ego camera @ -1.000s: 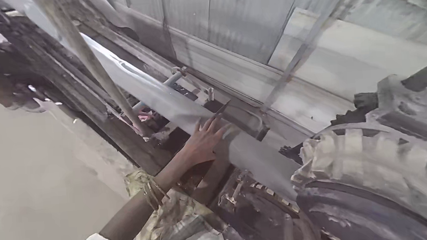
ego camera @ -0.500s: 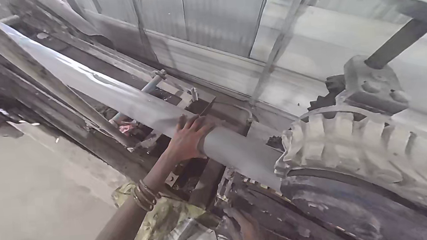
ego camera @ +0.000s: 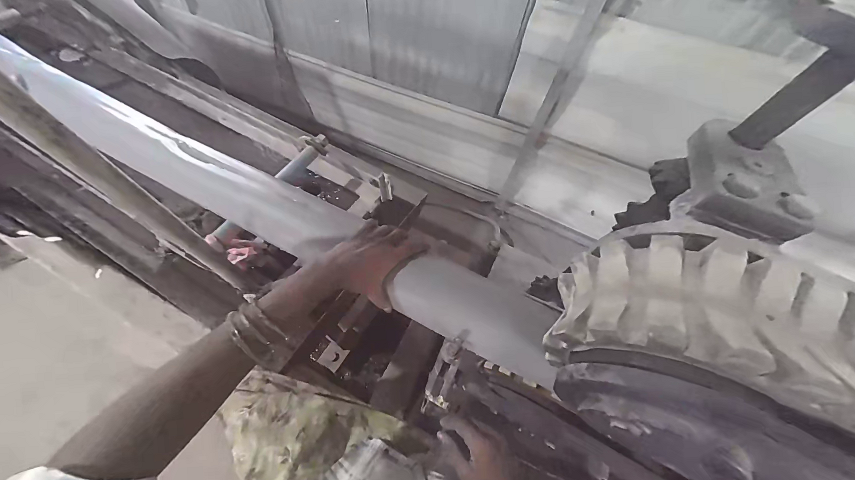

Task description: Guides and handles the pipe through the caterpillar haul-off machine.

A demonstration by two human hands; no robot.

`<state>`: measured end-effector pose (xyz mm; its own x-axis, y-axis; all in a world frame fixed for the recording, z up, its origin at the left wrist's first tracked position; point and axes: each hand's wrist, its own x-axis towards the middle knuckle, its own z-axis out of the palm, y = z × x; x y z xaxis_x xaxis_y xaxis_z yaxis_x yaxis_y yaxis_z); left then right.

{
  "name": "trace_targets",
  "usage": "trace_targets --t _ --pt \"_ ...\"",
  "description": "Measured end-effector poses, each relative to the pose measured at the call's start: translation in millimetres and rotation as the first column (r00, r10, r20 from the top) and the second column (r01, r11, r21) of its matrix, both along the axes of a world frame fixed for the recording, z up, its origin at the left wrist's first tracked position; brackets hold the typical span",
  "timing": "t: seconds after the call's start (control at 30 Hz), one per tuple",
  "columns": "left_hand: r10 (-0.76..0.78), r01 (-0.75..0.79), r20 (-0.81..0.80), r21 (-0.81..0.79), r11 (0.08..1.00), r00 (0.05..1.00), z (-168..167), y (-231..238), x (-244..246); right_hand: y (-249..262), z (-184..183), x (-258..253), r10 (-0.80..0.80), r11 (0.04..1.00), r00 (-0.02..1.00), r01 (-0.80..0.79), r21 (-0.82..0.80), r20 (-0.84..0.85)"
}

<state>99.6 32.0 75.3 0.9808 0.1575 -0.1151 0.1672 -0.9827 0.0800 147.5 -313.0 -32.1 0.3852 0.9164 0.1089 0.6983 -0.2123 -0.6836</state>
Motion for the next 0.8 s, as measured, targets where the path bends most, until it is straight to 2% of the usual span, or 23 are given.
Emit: trace_targets --t 0.1,0.3,0.4,0.5,0.6,0.8 --pt "0.025 -0.025 0.021 0.035 0.999 0.999 -4 -5 -3 4 -1 -2 0.011 0.999 1.000 -0.012 -0.039 -0.022" --pt "0.012 -0.027 0.129 0.116 0.993 0.992 -12 -15 -8 11 -10 3 0.044 0.997 0.999 -0.045 0.068 0.026" --pt "0.005 -0.050 0.296 0.143 0.988 0.955 -28 -27 -17 13 -2 5 0.062 0.998 0.998 -0.062 0.014 0.007" --pt "-0.048 -0.081 0.458 0.257 0.963 0.888 -49 -39 -24 14 -1 5 0.067 0.997 0.997 -0.068 -0.021 -0.027" --pt "-0.093 -0.040 0.455 0.274 0.961 0.885 -49 -37 -20 14 2 6 0.073 0.996 0.996 -0.076 -0.055 -0.050" --pt "-0.132 0.023 0.442 0.242 0.970 0.888 -44 -35 -14 17 -7 6 0.094 0.995 0.995 -0.094 0.018 0.020"
